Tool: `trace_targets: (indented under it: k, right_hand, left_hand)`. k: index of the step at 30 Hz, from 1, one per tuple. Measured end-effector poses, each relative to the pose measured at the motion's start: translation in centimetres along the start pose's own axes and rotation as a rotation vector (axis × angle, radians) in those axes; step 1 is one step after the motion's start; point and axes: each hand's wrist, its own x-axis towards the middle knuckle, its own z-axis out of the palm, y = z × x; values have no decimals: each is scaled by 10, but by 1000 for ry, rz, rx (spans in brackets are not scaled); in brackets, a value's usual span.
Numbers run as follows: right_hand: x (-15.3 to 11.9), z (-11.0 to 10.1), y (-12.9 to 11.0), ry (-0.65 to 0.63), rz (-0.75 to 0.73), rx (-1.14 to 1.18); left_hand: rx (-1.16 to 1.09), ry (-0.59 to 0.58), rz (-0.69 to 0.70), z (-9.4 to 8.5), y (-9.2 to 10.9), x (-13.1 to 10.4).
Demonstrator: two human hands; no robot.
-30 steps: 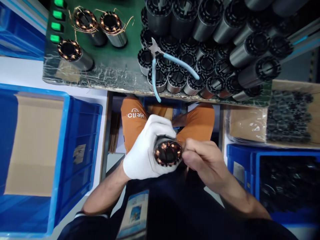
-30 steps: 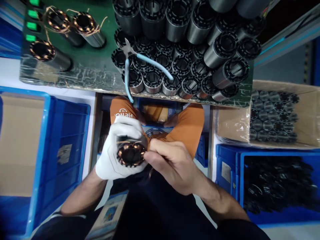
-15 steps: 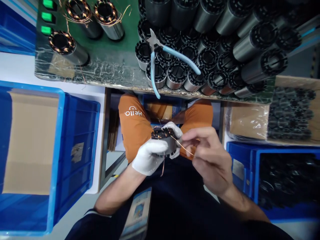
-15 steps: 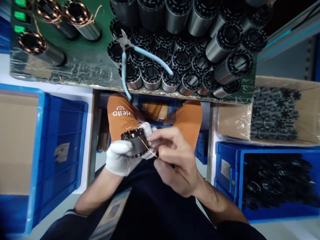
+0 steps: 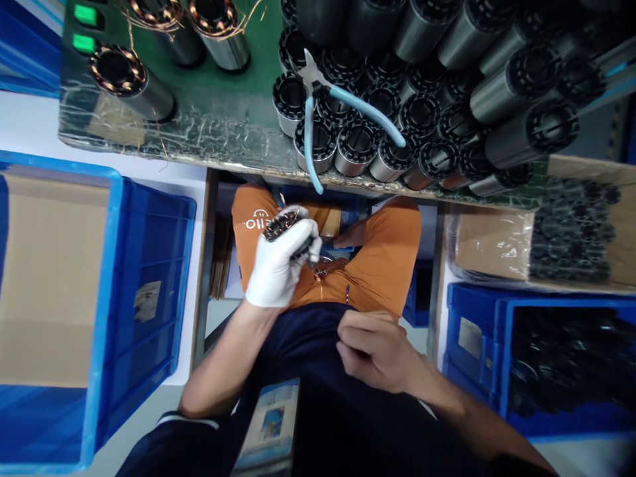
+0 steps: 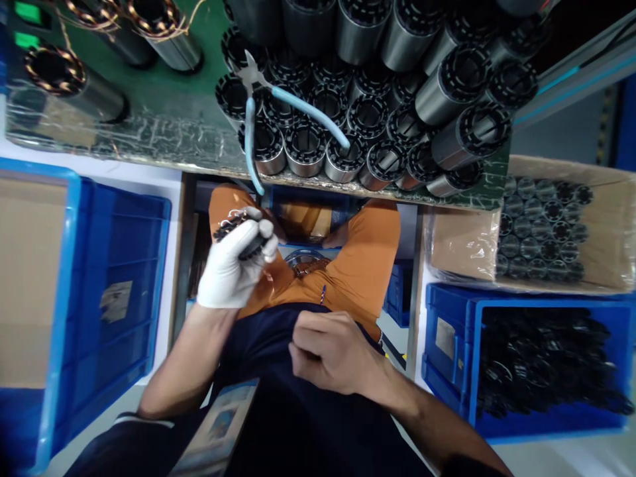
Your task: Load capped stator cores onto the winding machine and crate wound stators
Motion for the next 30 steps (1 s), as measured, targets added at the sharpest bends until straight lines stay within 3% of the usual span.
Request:
trace_targets:
  k: [2,4,7,10,13,17,20,23,25,28,30]
  right_hand:
    - [-5,-15,-1,33,52,28]
    - [1,-30,-4,130,97,76]
    - [29,-41,-11,310,200,224]
    - [62,-40,-16,263,297,403]
    - [80,-37,-15,185,288,428]
    - [77,-36,-12,263,198,215]
    - [69,-34,-15,303,176,135]
    - [65,-35,-17,277,223,281]
    - [64,-43,-16,278,263,364]
    - [62,-66,-16,506,204,300]
    - [60,-79,-20,621,17,50]
  left_hand:
    - [293,10,277,-5,11,2]
    - [577,-49,463,-6,21,-7]
    - [813,-187,554,-4,33,-30]
    - [941,-300,580,-2,36,-46]
    - [970,-375,518,-2,32,-51]
    - [965,-329,428,-1,17,-53]
    - [928,-210,639,0,2,-54]
    - [816,-172,960,-1,-6,-53]
    - [725,-190,1028,-4,-4,-53]
    - [663,-212,886,-10,10,-53]
    - [694,-260,736,-13,21,-54]
